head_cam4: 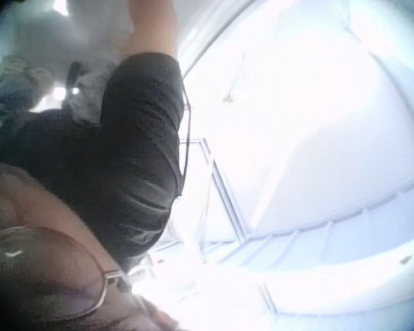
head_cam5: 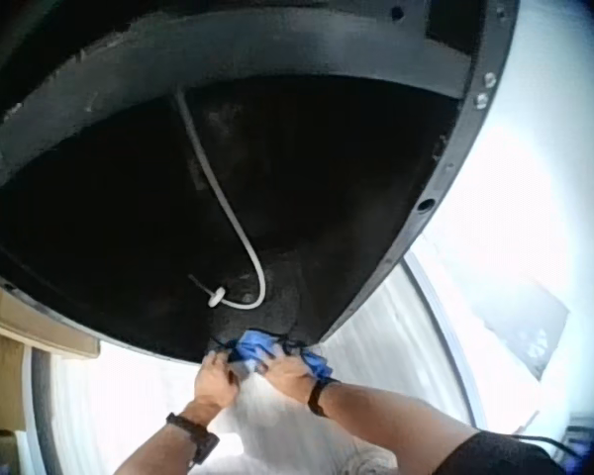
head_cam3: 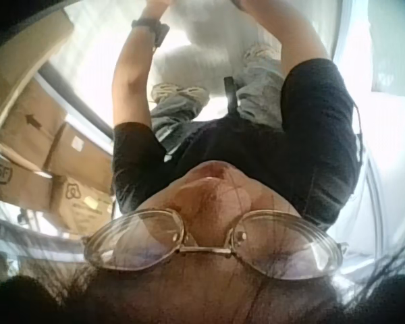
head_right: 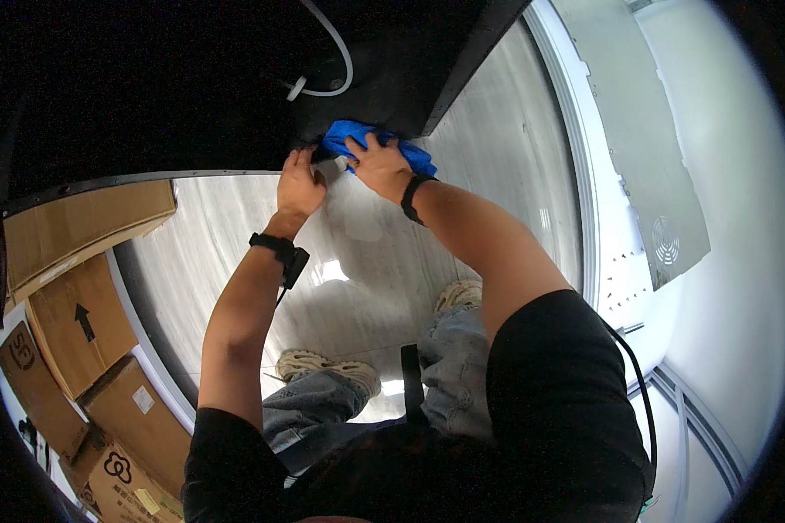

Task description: The person wipes the interior of an electronic device with a blue cloth, then picks up a metal panel and uses a screwdriver to fasten it to the device. The person secures the panel by tightening multiple screws.

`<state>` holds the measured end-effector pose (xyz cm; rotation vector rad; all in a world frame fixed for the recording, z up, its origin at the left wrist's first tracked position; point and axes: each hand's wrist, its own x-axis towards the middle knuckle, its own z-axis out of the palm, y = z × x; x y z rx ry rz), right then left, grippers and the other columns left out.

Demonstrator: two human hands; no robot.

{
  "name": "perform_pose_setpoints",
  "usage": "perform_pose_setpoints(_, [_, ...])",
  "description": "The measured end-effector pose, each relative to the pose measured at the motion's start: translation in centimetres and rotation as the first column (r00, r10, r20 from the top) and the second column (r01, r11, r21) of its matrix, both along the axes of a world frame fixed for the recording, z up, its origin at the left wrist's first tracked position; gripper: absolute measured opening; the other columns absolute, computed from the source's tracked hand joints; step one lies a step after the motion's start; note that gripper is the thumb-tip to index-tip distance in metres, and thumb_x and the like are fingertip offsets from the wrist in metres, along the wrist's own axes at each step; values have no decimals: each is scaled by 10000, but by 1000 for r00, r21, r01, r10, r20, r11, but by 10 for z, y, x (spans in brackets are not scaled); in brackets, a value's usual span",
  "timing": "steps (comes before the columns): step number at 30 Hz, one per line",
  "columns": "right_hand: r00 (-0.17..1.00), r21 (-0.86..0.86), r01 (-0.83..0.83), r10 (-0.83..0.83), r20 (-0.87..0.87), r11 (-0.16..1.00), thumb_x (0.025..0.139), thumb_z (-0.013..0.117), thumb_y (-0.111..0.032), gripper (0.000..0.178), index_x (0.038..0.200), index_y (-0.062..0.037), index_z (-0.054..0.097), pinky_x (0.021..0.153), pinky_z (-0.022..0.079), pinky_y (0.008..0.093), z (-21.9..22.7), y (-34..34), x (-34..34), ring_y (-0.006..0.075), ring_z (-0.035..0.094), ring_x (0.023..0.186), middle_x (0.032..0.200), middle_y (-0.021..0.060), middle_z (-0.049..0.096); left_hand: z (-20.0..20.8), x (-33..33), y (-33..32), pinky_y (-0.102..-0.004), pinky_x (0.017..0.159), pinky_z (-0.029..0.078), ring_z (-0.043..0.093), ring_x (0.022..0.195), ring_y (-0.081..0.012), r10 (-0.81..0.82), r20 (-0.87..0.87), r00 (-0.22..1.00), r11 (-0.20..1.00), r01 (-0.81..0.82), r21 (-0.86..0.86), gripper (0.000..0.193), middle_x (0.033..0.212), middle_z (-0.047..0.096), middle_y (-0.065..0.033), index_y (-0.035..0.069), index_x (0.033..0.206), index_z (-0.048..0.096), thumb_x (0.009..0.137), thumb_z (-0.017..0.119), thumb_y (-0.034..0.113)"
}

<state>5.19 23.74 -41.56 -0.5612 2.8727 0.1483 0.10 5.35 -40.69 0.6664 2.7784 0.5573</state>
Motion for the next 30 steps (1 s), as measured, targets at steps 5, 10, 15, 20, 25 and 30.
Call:
perform_pose_setpoints(5, [996, 86, 76, -81, 49, 993, 951, 457, -228, 389, 1330, -159, 515, 927, 402, 638, 8, 25, 11, 461, 401, 1214, 1502, 143, 268, -25, -4, -13, -345, 1051, 366, 436, 1250, -313, 3, 70, 998, 968, 15, -252, 596, 1346, 465, -172, -4, 1320, 438, 760, 567, 151])
perform_pose_setpoints(10, [988, 170, 87, -106, 110, 982, 929, 492, -173, 420, 1348, -148, 488, 915, 438, 595, 8, 43, 15, 480, 422, 1213, 1503, 188, 246, -41, -2, -37, -316, 1115, 286, 320, 1355, -290, -19, 158, 987, 968, 58, -244, 652, 1456, 352, -163, -5, 1385, 369, 787, 541, 190])
perform_pose_setpoints(15, [978, -1, 168, -167, 127, 986, 914, 497, -153, 390, 1302, -167, 538, 907, 482, 503, 10, 33, 6, 481, 484, 1159, 1470, 194, 318, -34, 2, -29, -336, 1115, 289, 277, 1377, -299, -4, 215, 977, 956, 67, -287, 675, 1488, 286, -172, 35, 1394, 374, 776, 578, 213])
perform_pose_setpoints(20, [978, -107, 118, -97, 184, 987, 873, 549, -134, 359, 1228, -163, 598, 845, 524, 424, 22, -7, -25, 339, 599, 1063, 1316, 175, 514, -45, 7, -36, -333, 1131, 252, 207, 1403, -316, 2, 230, 973, 960, 62, -273, 690, 1508, 233, -178, 53, 1406, 361, 776, 583, 223])
perform_pose_setpoints(25, [951, -327, 220, -127, 283, 919, 855, 556, -105, 395, 1237, -202, 591, 980, 426, 469, 8, -29, -63, 373, 494, 1181, 1351, 123, 483, -37, 4, -29, -340, 1139, 234, 184, 1407, -338, -40, 253, 967, 936, 125, -330, 742, 1521, 199, -174, 55, 1437, 293, 780, 578, 250])
perform_pose_setpoints(30, [936, -373, 317, -224, 272, 872, 878, 521, -140, 394, 1255, -243, 574, 997, 392, 502, -9, -53, -89, 362, 396, 1251, 1361, 86, 449, -34, 4, -22, -340, 1155, 180, 137, 1420, -332, -1, 299, 954, 908, 126, -400, 758, 1527, 177, -180, 27, 1452, 236, 800, 532, 274])
